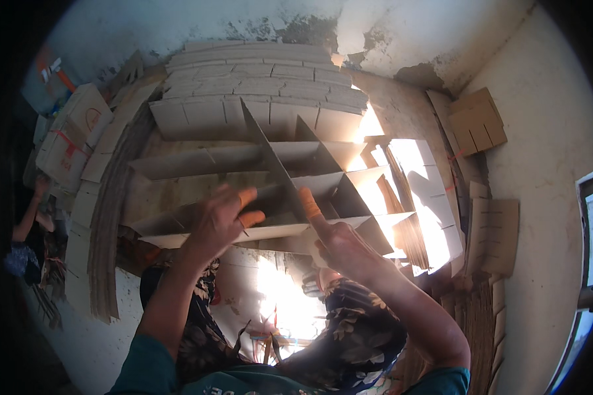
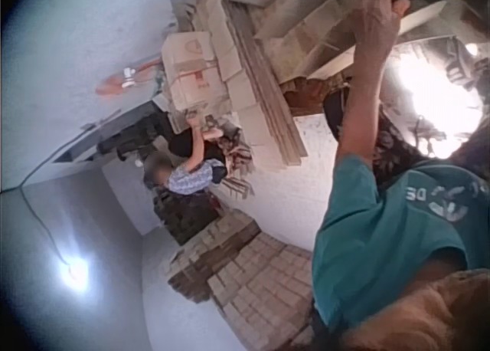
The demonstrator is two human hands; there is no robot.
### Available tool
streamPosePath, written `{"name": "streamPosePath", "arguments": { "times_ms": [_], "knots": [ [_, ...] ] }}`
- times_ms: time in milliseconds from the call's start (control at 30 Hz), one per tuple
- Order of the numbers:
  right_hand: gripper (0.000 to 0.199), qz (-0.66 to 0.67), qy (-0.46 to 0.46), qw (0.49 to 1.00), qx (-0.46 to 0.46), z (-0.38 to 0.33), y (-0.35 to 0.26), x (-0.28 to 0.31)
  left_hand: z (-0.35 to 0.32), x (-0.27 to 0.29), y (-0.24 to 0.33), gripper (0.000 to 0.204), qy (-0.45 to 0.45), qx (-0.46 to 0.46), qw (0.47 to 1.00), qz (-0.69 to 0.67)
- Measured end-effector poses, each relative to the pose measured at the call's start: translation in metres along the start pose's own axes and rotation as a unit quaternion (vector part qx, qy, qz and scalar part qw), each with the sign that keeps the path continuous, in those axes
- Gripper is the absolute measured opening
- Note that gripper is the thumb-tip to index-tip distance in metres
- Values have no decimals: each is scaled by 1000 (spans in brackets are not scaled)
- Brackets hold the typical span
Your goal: The person assembles flat cardboard pieces into box-like structures by folding and interlocking the flaps. The person handles each piece individually, aligning edges and securing the shape by hand.
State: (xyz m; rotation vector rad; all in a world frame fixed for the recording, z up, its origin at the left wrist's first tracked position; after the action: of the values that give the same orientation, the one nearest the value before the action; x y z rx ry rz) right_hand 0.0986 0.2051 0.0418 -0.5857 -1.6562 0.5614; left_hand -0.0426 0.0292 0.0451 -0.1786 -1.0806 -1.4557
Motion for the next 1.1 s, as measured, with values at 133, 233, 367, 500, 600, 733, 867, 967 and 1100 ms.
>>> {"name": "streamPosePath", "arguments": {
  "times_ms": [133, 233, 367, 500, 600, 733, 867, 967, 1100],
  "knots": [
    [100, -2, 13, 999, -30, -2, -4, -1, 14, -8, -27, 13, -66, 7, 989, 130],
    [99, -20, 10, 999, -38, -4, -8, 2, 5, -22, -51, 5, -168, 88, 971, 144],
    [101, -34, -17, 998, -39, 1, -12, 3, 3, -17, -52, 11, -83, 32, 986, 141],
    [103, -57, -55, 995, -52, 10, 11, -22, 4, -20, -50, 10, -112, 58, 986, 109],
    [89, -93, -47, 994, -41, 10, 18, -25, 7, -21, -51, 9, -215, 122, 962, 116],
    [68, -10, 109, 986, -123, -7, 2, 15, 3, -9, -49, 35, -96, 106, 988, 61],
    [50, -50, 434, 879, -188, -86, 78, 68, -6, 7, -46, 48, 37, 13, 999, 18],
    [74, -325, 383, 820, -274, -145, 145, 85, -7, 21, -33, 47, 52, 17, 999, 4],
    [92, -285, 199, 813, -467, -158, 183, 60, -26, 35, -24, 43, 37, 43, 998, 42]
  ]
}}
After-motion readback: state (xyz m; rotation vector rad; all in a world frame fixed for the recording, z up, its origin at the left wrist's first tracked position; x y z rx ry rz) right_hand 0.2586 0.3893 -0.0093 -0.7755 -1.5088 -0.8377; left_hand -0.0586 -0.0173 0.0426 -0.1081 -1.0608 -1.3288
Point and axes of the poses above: each hand's wrist, its own z-axis towards the middle knuckle, its own x-axis out of the back of the hand, y = z × x, the point moved 4 cm from there along z, towards the middle knuckle, and after that the axes turned 1 degree about y, right-handed, at the moved point
